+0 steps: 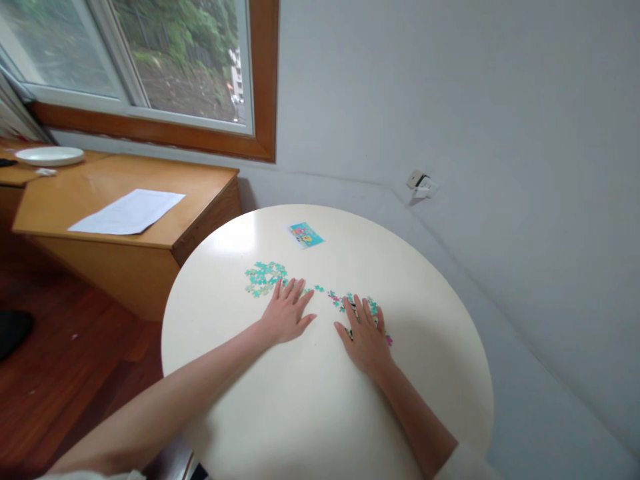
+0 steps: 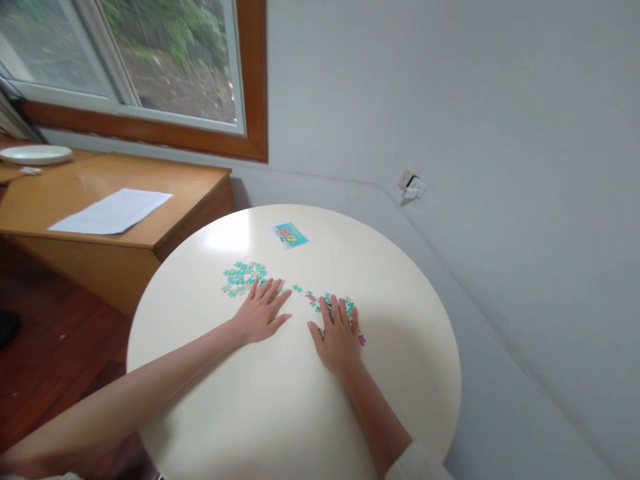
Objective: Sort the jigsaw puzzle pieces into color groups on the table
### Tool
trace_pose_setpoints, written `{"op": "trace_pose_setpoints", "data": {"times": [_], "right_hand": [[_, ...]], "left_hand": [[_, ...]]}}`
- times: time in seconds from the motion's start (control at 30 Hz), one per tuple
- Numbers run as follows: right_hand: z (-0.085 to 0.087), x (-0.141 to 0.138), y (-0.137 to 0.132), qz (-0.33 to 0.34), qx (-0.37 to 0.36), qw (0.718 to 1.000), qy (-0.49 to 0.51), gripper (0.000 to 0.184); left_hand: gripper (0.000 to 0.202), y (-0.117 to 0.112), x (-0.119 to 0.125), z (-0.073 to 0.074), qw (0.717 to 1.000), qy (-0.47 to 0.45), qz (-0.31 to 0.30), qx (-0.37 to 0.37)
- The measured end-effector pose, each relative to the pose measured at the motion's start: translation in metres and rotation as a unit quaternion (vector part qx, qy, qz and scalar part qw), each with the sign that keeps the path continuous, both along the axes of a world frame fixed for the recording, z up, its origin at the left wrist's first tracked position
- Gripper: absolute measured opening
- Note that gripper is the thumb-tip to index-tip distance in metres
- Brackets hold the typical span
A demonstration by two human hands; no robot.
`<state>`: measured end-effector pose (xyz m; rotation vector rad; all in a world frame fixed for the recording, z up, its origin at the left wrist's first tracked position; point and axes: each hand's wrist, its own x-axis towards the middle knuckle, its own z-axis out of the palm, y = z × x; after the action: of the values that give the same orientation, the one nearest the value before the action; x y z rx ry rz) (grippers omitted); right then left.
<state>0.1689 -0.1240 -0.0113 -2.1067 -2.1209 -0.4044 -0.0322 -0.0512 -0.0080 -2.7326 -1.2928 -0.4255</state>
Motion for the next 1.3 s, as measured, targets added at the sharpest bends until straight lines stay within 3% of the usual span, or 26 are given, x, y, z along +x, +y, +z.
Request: {"op": "trace_pose_setpoints", "data": {"times": [0.23, 0.43, 0.6, 0.93, 1.1, 1.23, 1.3], "right_hand": [[-0.002, 0.017, 0.016, 0.000, 0.027, 0.999, 0.020, 0.049], [0.010, 0.002, 0.012, 0.061, 0.043, 0.997, 0.031, 0.046], [0.011, -0.011, 0.018, 0.062, -0.006, 0.998, 0.011, 0.050], [0.008, 0.007, 0.039, 0.011, -0.009, 1.000, 0.008, 0.048], [0.012, 0.016, 0.016, 0.018, 0.041, 0.999, -0.022, 0.052], [0.004, 0.033, -0.006, -0.060, 0.034, 0.998, -0.013, 0.065], [0.001, 0.037, -0.007, -0.087, 0.009, 0.996, 0.002, 0.070]], "left_hand": [[0.058, -0.005, -0.011, 0.004, 1.000, 0.001, 0.030, 0.005], [0.060, 0.003, 0.021, 0.009, 1.000, -0.013, -0.010, 0.007], [0.059, 0.010, 0.034, 0.003, 1.000, -0.018, 0.021, 0.003], [0.062, 0.021, 0.017, 0.004, 0.994, -0.003, 0.112, 0.006], [0.072, 0.027, -0.010, 0.014, 0.990, 0.010, 0.137, -0.018], [0.079, 0.037, -0.044, 0.018, 0.971, 0.007, 0.230, -0.070], [0.081, 0.043, -0.052, 0.017, 0.964, 0.007, 0.245, -0.104]]}}
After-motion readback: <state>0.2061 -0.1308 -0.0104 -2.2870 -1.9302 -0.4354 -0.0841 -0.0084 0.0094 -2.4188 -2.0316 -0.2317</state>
